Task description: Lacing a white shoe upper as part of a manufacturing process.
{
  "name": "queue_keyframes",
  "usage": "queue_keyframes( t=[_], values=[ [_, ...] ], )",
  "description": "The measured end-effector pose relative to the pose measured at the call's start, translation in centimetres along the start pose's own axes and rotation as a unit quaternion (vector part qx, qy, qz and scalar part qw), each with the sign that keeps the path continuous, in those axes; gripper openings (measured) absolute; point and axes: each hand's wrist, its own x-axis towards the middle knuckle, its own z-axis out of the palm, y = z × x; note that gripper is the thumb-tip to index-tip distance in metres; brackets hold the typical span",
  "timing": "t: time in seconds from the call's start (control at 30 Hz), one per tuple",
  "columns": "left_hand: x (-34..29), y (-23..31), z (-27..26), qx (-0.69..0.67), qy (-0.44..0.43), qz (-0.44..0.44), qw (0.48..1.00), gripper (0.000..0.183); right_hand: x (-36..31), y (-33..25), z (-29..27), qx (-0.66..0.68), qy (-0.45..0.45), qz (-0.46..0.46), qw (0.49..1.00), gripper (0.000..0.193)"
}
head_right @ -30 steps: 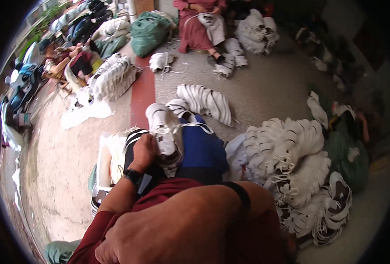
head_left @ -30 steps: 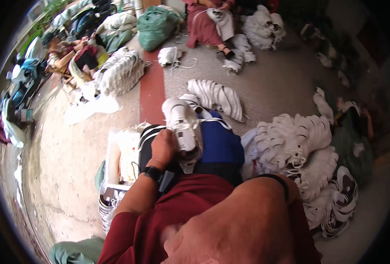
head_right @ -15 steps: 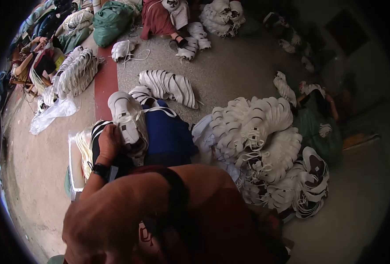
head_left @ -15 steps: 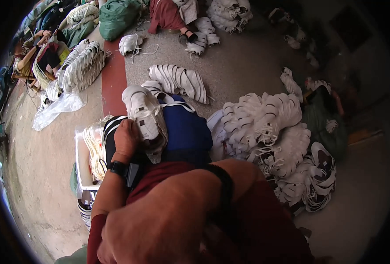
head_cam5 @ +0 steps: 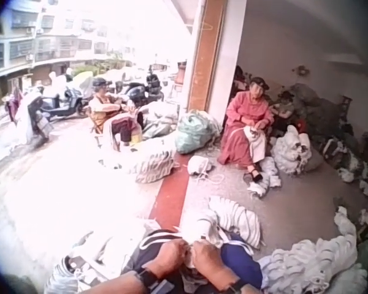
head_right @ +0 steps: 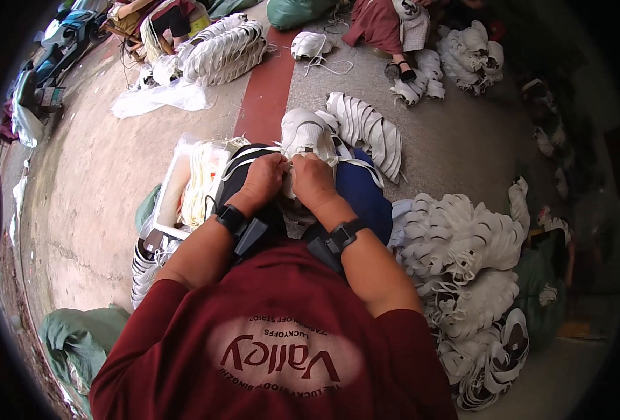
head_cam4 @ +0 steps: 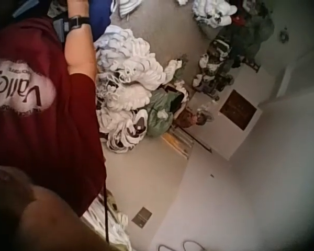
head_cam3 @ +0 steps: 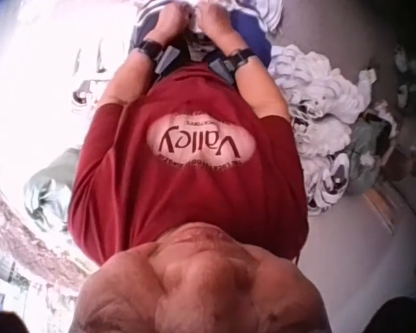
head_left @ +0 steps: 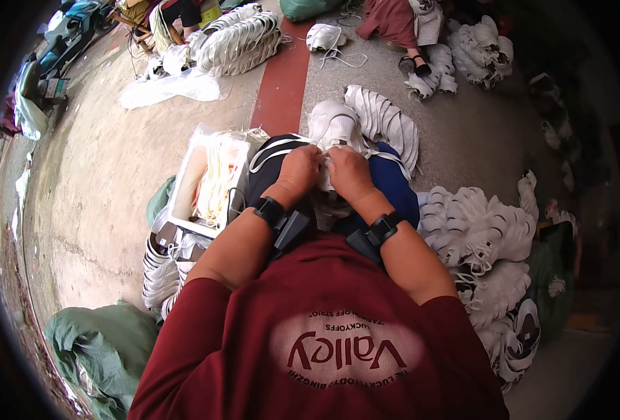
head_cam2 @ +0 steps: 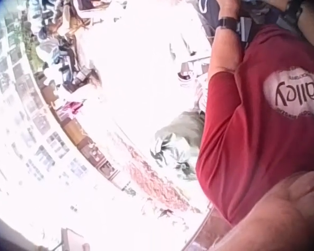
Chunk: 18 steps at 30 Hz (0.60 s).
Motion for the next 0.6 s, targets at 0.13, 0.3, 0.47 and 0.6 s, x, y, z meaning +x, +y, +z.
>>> queue_keyframes(
  t=[0.13, 0.3, 0.47, 0.6],
  values=[
    [0.2, -0.5, 0.0, -0.005, -0.006, 0.006, 1.000, 0.015, 0.7, 0.1, 0.8, -0.046, -0.016, -0.043, 0.998, 0.005],
    [-0.3, 0.6, -0.7, -0.075, 0.033, -0.011, 0.997, 0.012, 0.2, 0.5, -2.0, -0.014, 0.004, -0.062, 0.998, 0.001],
    [-0.4, 1.6, -0.7, 0.021, 0.110, 0.209, 0.972, 0.028, -2.7, 3.7, -6.1, 0.013, 0.066, -0.003, 0.998, 0.006],
    [-0.1, 4.9, -1.1, -0.098, -0.007, 0.289, 0.952, 0.024, -2.2, 2.7, -6.5, 0.132, 0.048, -0.050, 0.989, 0.006]
  ],
)
